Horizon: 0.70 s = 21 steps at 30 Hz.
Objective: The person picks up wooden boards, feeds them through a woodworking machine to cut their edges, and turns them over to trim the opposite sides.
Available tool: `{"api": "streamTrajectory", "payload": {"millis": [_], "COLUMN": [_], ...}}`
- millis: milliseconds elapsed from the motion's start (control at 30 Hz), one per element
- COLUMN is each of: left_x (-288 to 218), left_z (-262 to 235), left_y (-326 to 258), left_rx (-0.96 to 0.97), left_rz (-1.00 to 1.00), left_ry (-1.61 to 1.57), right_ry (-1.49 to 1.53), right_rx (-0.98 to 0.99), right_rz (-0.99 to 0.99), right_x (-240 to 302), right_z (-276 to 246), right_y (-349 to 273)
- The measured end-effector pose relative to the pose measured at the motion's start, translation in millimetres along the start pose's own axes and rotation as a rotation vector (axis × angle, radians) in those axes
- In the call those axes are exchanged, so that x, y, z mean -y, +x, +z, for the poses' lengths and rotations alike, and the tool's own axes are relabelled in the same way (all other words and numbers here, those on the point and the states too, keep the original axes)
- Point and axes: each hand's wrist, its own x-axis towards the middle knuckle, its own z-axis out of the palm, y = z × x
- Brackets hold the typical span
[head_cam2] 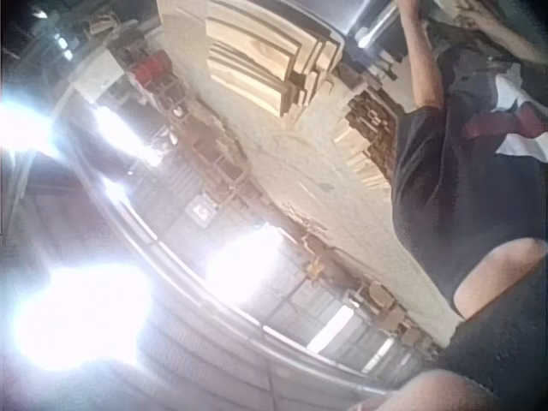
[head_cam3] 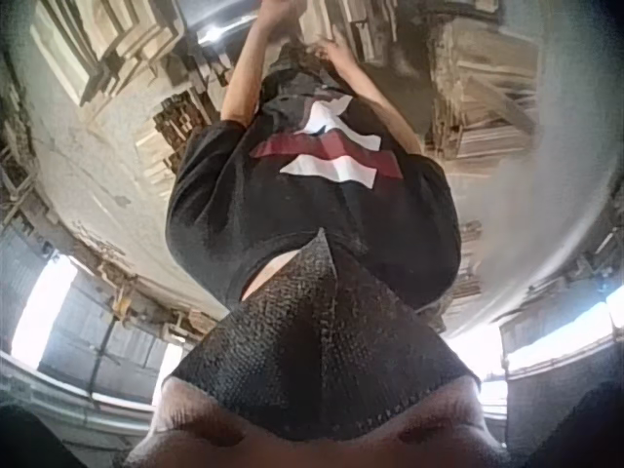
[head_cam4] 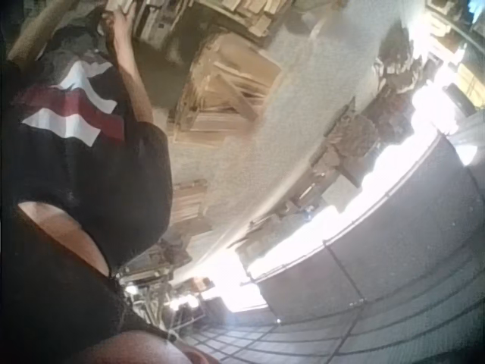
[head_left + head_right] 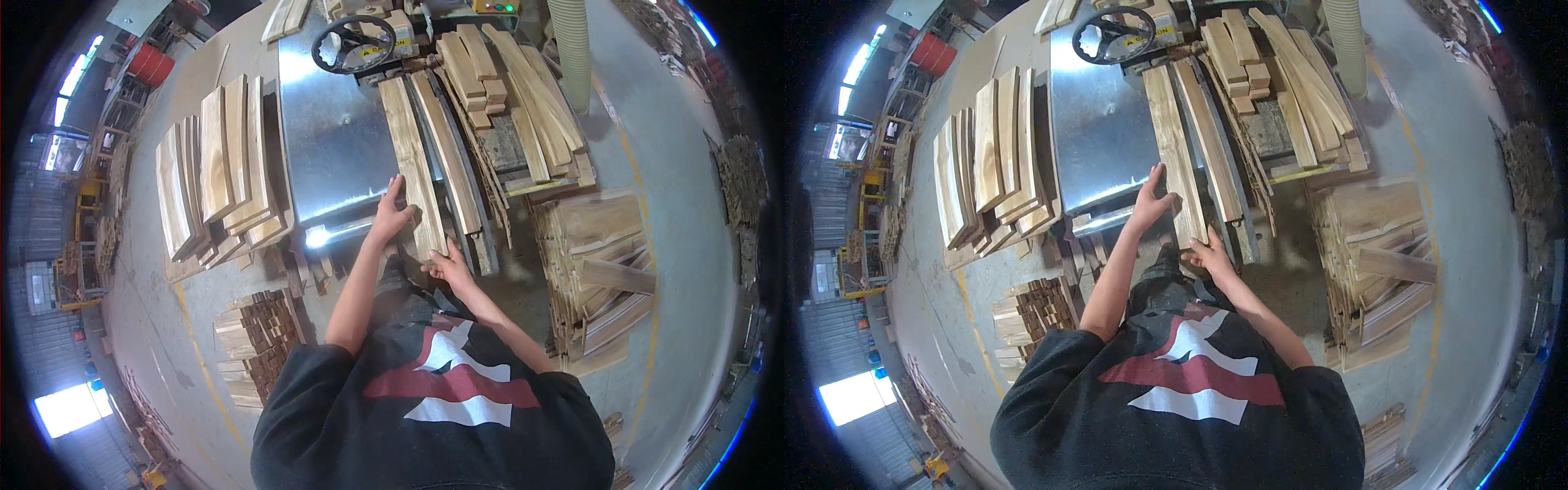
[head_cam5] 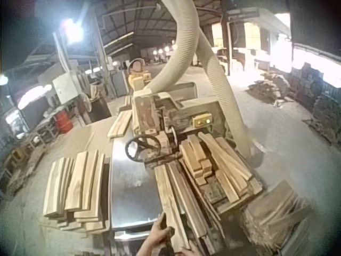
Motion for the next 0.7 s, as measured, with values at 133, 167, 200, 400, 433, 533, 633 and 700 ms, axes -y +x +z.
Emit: {"api": "streamTrajectory", "payload": {"millis": [133,167,200,400,433,533,633,700], "left_x": [1,9,11,21,20,46,43,59], "left_z": [-8,-12,-13,-56,-72,-125,-163,-185], "left_y": [-11,-14,-19,-19,-9,21,54,82], "left_rx": [-0.055,-0.074,-0.14,-0.477,-0.51,-0.491,-0.452,-0.449], "left_rz": [-0.023,-0.006,0.028,-0.05,-0.044,-0.032,-0.045,-0.006], "left_ry": [-0.007,0.014,-0.033,-0.448,-0.44,-0.631,-0.587,-0.614], "right_ry": [-0.159,-0.172,-0.21,-0.188,-0.179,-0.277,-0.282,-0.252], "right_rx": [0.04,0.048,0.07,0.107,0.119,0.252,0.204,0.205], "right_rz": [-0.045,-0.042,-0.027,0.031,0.063,0.211,0.205,0.155], "right_x": [10,12,13,59,65,86,103,111], "right_z": [7,10,12,88,101,149,188,209], "right_y": [-10,-14,-17,-13,-3,35,71,93]}}
